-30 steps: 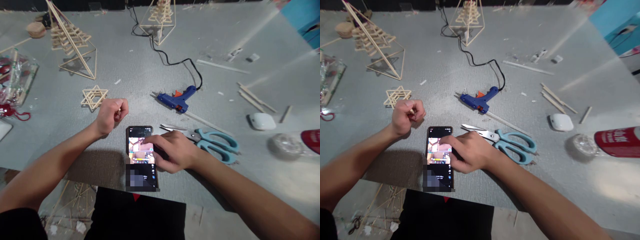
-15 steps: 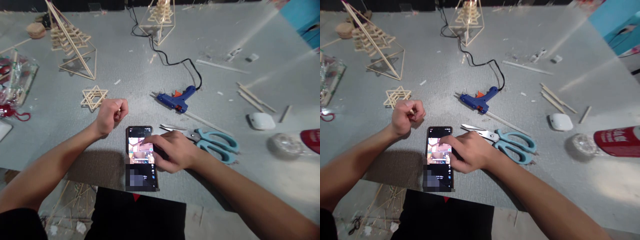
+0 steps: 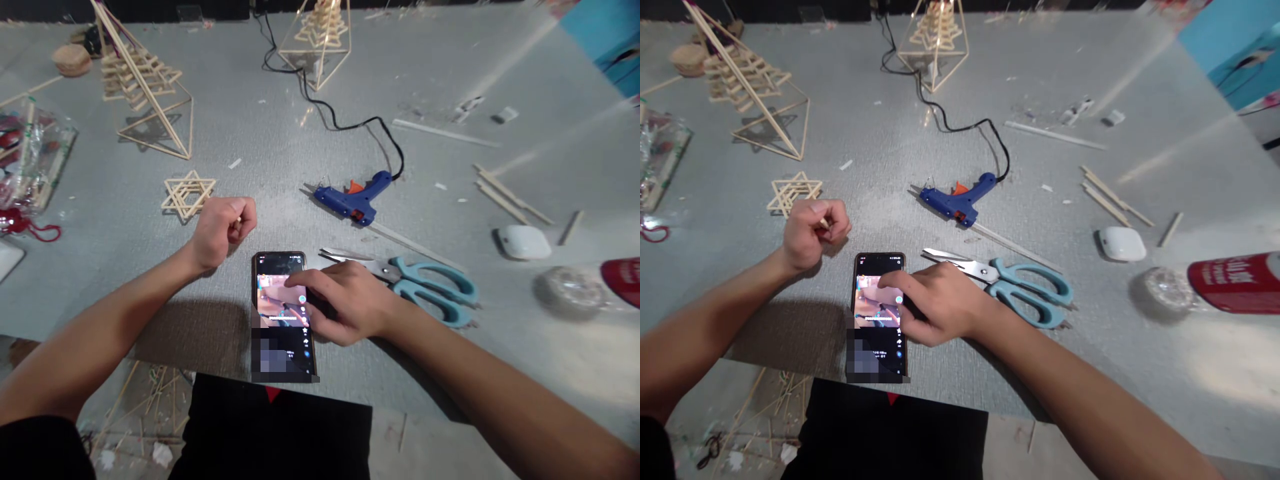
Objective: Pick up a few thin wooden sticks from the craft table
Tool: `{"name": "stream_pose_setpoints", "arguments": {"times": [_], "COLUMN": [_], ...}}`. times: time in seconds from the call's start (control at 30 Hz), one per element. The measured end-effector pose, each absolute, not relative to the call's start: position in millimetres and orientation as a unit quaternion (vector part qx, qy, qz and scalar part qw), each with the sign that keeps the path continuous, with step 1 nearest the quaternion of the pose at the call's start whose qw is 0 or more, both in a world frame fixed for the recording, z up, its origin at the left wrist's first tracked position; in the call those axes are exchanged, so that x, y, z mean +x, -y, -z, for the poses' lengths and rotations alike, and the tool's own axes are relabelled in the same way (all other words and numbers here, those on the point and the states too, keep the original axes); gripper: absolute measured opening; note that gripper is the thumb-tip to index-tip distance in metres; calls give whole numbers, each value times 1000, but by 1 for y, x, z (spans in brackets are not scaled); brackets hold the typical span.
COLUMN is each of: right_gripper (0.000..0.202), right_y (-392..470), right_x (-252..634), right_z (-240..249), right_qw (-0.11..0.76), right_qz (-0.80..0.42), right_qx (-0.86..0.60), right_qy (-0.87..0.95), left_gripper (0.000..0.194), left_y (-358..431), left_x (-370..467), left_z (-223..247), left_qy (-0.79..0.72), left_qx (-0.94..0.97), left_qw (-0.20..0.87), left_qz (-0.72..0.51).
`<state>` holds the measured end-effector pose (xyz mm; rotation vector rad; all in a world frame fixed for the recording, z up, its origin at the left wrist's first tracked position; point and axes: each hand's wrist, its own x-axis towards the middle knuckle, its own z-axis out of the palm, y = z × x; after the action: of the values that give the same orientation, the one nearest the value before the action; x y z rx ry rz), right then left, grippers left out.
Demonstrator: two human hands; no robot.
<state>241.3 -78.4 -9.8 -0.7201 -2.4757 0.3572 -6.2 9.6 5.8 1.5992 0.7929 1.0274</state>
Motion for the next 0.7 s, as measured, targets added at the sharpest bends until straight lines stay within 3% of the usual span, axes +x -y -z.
{"name": "stream_pose_setpoints", "arguments": {"times": [0.23,0.7], "right_gripper": [34,45], "right_y": [78,79], "right_x": [241,242], "right_z": [8,11], "right_qw": [271,259], "right_qz": [-145,-179], "right_qx": [-263,-244], "right_qy": [915,917], "left_gripper": [41,55], "left_y": [-9,-7], "left_x": [-5,-1], "left_z": [-8,-17], "left_qy": [-333,-286], "left_qx": [671,652], "left_qw": [509,561], "left_qz": [-426,-423]}}
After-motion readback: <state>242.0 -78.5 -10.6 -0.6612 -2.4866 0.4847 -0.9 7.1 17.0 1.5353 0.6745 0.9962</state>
